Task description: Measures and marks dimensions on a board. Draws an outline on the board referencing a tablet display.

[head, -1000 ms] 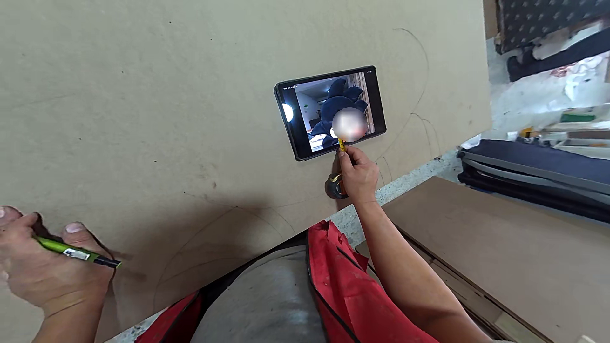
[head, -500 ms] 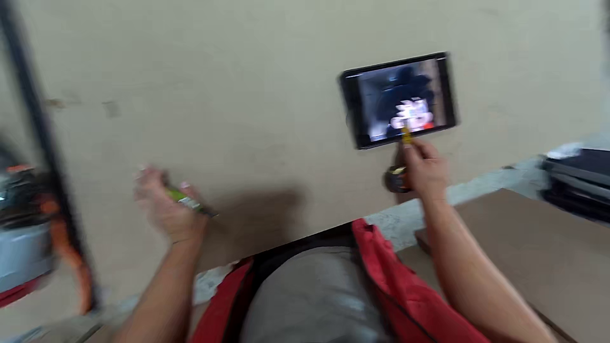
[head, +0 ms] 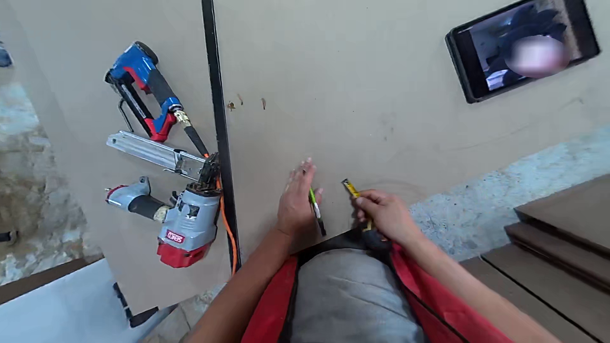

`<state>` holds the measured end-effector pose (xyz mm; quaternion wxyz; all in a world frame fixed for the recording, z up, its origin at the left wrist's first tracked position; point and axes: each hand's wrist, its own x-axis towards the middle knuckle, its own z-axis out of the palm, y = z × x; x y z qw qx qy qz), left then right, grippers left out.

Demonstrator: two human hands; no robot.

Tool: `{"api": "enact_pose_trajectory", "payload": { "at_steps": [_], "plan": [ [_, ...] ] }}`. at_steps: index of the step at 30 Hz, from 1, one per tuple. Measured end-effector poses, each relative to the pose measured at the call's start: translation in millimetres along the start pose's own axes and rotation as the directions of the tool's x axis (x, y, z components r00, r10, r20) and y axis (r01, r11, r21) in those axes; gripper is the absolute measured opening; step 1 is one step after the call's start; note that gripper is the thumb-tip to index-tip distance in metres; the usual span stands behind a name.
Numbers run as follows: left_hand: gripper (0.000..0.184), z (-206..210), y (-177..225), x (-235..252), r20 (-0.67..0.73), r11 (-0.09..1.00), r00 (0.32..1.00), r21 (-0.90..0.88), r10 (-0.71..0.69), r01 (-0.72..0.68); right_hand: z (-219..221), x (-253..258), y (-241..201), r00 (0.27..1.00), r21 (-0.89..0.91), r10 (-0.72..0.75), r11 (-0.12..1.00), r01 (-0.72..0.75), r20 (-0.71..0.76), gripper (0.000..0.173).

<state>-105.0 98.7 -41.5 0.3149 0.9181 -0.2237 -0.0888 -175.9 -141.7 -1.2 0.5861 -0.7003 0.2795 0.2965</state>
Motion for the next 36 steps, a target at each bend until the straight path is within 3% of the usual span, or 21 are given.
{"api": "enact_pose_trajectory", "payload": {
  "at_steps": [3, 5, 8, 16, 24, 31, 36],
  "plan": [
    [0.039, -14, -22, -20, 0.114, 0.939, 0.935, 0.028, 0.337, -0.342, 69, 10, -11, 0.999, -0.03, -0.028, 0.999, 0.027, -0.017, 0.023],
    [0.035, -21, -40, -31, 0.165, 0.908, 0.896, 0.015, 0.412, -0.42, 99, 10, -17, 1.0, -0.03, -0.015, 0.999, 0.014, -0.016, 0.024],
    [0.035, -29, -63, -28, 0.215, 0.893, 0.876, 0.034, 0.432, -0.449, 116, -2, -8, 0.999, 0.047, 0.02, 0.999, -0.018, -0.048, 0.023],
    [0.04, -29, -76, -9, 0.194, 0.868, 0.857, 0.044, 0.477, -0.494, 125, -67, 86, 0.991, 0.202, 0.067, 0.978, -0.044, -0.112, 0.026],
    [0.039, -33, -79, -12, 0.175, 0.866, 0.856, 0.036, 0.486, -0.498, 153, -56, 89, 0.978, 0.237, 0.009, 0.971, 0.041, -0.207, 0.019],
    [0.034, -34, -79, -28, 0.112, 0.841, 0.841, 0.057, 0.53, -0.538, 160, -57, 89, 0.977, 0.216, -0.014, 0.975, 0.061, -0.212, 0.021],
    [0.035, -37, -84, -53, 0.156, 0.805, 0.804, 0.074, 0.574, -0.589, 164, -57, 87, 0.984, 0.204, -0.011, 0.978, 0.048, -0.18, 0.021]
  ]
}}
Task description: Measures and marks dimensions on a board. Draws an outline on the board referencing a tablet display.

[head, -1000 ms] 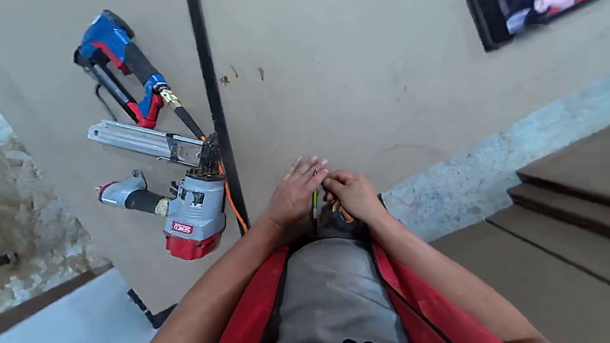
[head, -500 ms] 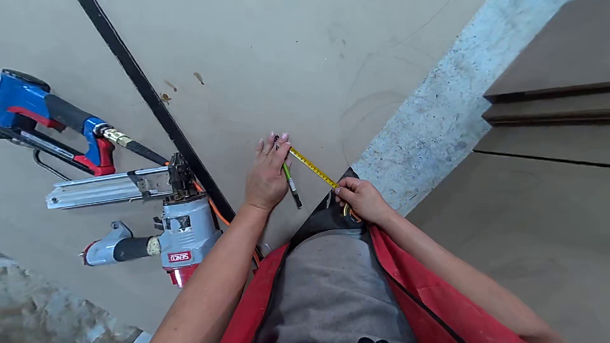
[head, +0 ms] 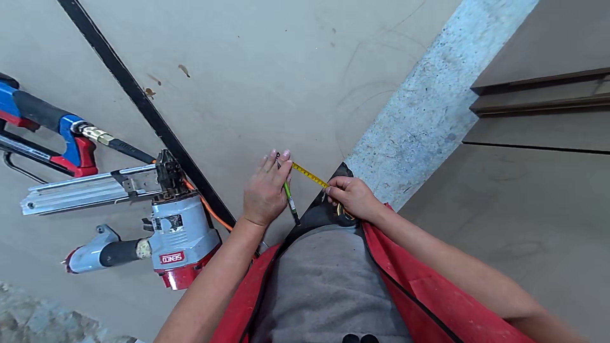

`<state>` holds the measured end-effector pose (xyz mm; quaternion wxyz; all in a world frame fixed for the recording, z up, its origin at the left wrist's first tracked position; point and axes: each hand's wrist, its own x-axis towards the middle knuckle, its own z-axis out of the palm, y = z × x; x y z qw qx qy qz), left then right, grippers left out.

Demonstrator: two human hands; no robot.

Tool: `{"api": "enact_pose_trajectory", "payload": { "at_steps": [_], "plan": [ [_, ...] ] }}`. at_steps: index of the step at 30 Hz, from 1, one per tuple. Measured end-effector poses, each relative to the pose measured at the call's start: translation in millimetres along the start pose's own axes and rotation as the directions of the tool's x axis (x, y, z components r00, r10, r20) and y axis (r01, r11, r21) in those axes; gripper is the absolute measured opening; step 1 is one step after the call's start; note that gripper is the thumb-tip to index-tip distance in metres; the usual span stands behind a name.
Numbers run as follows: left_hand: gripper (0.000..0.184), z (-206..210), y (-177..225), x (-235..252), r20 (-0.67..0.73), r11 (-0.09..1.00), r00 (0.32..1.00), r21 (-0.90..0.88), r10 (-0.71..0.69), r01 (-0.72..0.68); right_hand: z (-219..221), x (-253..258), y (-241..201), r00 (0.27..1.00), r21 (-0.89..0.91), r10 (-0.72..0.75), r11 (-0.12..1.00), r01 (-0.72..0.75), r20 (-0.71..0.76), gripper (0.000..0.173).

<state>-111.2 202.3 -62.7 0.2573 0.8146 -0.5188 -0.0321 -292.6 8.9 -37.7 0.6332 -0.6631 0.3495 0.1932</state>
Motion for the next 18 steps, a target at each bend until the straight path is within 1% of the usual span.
{"api": "enact_pose_trajectory", "payload": {
  "at_steps": [3, 10, 13, 18],
  "plan": [
    [0.035, -0.1, -0.3, -1.0, 0.024, 1.0, 1.0, 0.01, 0.018, -0.019, 2.0, 0.3, -0.7, 1.0, 0.016, 0.003, 1.0, -0.003, -0.007, 0.022],
    [0.034, 0.0, -0.1, 0.4, 0.026, 0.999, 0.999, 0.009, 0.04, -0.041, 1.7, 0.7, 0.1, 1.0, 0.018, 0.003, 1.0, -0.002, -0.01, 0.023],
    [0.034, -1.1, 0.6, 1.0, 0.053, 0.998, 0.997, 0.01, 0.061, -0.061, 1.9, 1.3, 1.9, 1.0, 0.034, 0.0, 0.999, 0.001, -0.009, 0.023],
    [0.035, -1.2, 0.0, -0.1, 0.06, 0.998, 0.996, -0.009, 0.059, -0.058, 0.7, 0.4, 3.9, 1.0, 0.022, -0.022, 1.0, 0.023, -0.02, 0.024]
  ]
}}
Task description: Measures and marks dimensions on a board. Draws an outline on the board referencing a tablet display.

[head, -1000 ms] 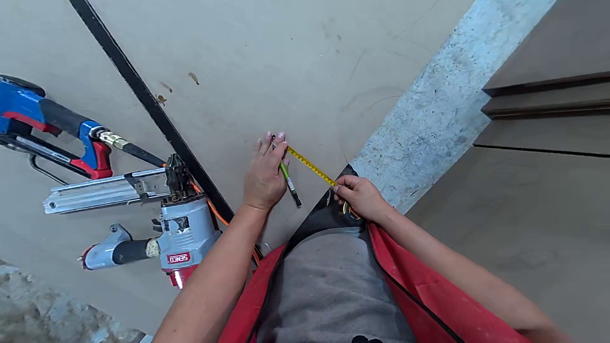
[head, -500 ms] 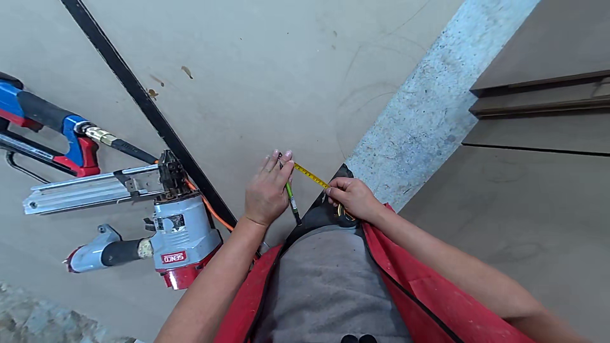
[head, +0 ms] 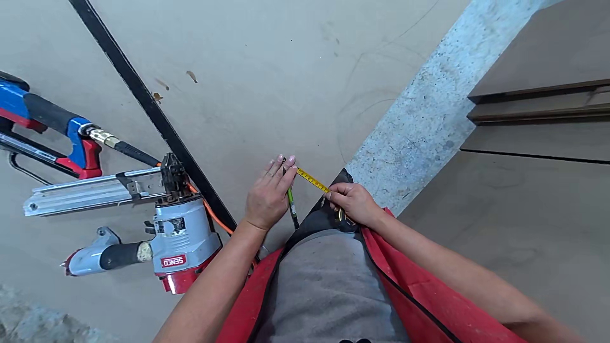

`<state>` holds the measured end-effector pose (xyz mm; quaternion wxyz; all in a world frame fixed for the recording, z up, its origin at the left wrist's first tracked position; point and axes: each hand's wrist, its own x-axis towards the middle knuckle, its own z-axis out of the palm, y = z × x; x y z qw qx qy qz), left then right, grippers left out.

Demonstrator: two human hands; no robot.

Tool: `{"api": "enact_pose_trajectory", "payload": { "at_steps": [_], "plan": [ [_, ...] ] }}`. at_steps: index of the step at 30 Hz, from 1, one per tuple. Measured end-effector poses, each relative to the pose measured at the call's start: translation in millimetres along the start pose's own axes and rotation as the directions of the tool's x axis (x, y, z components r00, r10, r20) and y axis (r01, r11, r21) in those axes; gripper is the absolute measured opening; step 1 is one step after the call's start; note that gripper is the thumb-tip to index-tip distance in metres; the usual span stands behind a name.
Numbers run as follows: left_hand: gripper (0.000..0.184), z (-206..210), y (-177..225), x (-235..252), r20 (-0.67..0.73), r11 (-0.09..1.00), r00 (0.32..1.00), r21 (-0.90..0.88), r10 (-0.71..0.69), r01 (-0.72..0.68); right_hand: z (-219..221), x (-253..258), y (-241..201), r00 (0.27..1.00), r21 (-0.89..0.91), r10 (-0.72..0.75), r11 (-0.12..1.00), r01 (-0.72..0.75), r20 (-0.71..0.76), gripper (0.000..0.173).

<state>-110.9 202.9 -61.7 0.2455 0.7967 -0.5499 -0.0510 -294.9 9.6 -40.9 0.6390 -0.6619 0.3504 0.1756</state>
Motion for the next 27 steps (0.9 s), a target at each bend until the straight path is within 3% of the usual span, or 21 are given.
{"api": "enact_pose_trajectory", "payload": {
  "at_steps": [4, 10, 14, 21, 27],
  "plan": [
    [0.041, 2, -2, 1, -0.031, 0.998, 0.998, -0.035, -0.059, 0.058, -23, 8, -4, 0.997, 0.092, 0.026, 0.996, -0.019, -0.078, 0.023],
    [0.041, 5, -4, 2, -0.039, 0.995, 0.994, -0.021, -0.103, 0.102, -101, 36, -22, 0.981, 0.012, -0.001, 1.0, 0.003, -0.196, 0.024],
    [0.042, 3, -2, 3, -0.042, 0.994, 0.993, -0.014, -0.112, 0.112, -131, 47, -31, 0.977, -0.005, -0.01, 1.0, 0.009, -0.211, 0.025],
    [0.041, 8, -5, 0, -0.083, 0.994, 0.991, 0.01, -0.106, 0.107, -128, 40, -31, 0.971, -0.034, -0.013, 0.999, 0.005, -0.239, 0.027],
    [0.039, 8, -4, -2, -0.088, 0.992, 0.988, -0.019, -0.126, 0.125, -109, 38, -23, 0.982, 0.048, 0.038, 0.998, -0.03, -0.185, 0.025]
  ]
}}
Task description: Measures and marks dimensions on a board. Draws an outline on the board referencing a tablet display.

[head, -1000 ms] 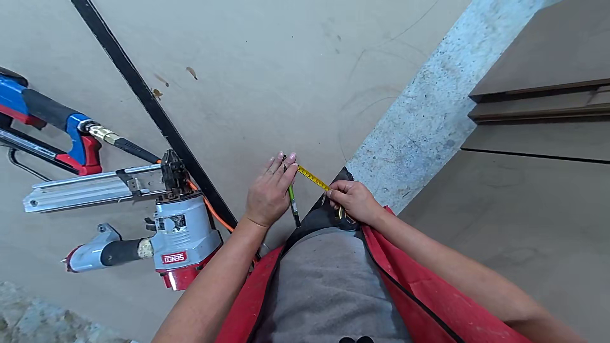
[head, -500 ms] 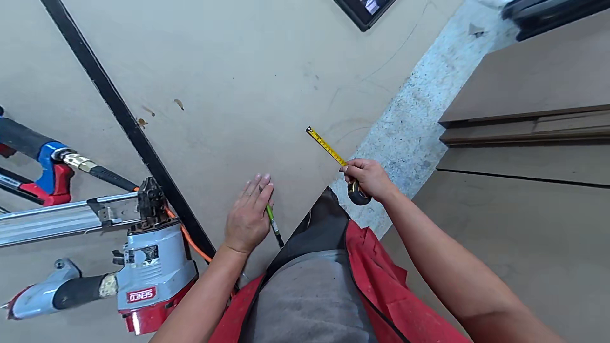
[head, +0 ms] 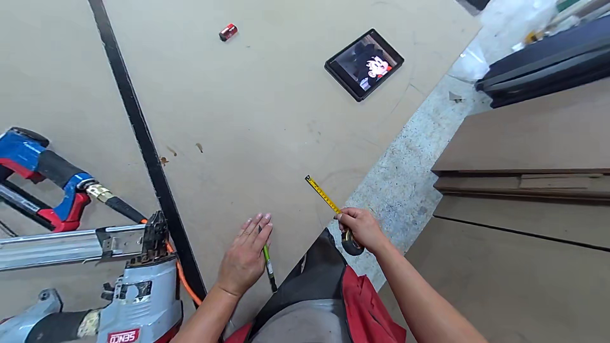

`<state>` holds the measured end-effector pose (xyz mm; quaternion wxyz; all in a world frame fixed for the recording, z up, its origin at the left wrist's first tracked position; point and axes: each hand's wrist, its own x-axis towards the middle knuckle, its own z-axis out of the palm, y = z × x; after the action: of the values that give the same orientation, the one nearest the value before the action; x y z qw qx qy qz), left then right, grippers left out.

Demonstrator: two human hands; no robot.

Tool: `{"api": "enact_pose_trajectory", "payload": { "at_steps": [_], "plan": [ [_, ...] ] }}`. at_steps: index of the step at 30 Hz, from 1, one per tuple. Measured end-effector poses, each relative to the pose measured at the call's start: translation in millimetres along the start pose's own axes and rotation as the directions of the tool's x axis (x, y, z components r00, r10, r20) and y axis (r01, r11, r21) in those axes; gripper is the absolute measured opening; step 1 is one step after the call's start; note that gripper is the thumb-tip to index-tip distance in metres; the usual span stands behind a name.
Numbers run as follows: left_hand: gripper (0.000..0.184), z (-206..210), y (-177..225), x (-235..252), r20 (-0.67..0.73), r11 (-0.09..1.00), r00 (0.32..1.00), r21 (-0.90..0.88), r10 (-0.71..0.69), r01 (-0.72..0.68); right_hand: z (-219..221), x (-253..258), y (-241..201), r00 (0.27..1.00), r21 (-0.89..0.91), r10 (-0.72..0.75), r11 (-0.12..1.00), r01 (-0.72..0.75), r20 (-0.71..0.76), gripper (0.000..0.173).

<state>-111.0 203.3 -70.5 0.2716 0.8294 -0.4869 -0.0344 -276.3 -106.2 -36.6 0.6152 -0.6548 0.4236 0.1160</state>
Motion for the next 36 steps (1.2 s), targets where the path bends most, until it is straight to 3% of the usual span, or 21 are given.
{"api": "enact_pose_trajectory", "payload": {
  "at_steps": [4, 13, 26, 30, 33, 36],
  "plan": [
    [0.037, -8, 6, 1, -0.054, 0.979, 0.992, -0.172, -0.116, 0.105, 24, -14, 7, 0.999, 0.022, 0.023, 0.999, -0.024, 0.026, 0.024],
    [0.042, -45, 24, 11, -0.02, 0.853, 0.903, -0.338, -0.43, 0.398, 63, -37, 17, 0.997, -0.029, 0.03, 0.999, -0.028, 0.074, 0.023],
    [0.033, -42, 15, 1, -0.083, 0.84, 0.871, -0.321, -0.485, 0.437, 84, -46, 26, 0.993, -0.036, 0.02, 0.999, -0.016, 0.117, 0.023],
    [0.028, -47, 15, 3, -0.044, 0.788, 0.809, -0.266, -0.586, 0.556, 91, -50, 25, 0.99, -0.062, 0.025, 0.998, -0.016, 0.136, 0.023],
    [0.019, -52, 15, 12, -0.021, 0.677, 0.712, -0.331, -0.702, 0.657, 99, -55, 24, 0.988, -0.098, 0.023, 0.995, -0.008, 0.151, 0.024],
    [0.013, -55, 13, 24, 0.017, 0.615, 0.667, -0.369, -0.745, 0.697, 107, -61, 25, 0.986, -0.09, 0.04, 0.996, -0.026, 0.161, 0.024]
  ]
}}
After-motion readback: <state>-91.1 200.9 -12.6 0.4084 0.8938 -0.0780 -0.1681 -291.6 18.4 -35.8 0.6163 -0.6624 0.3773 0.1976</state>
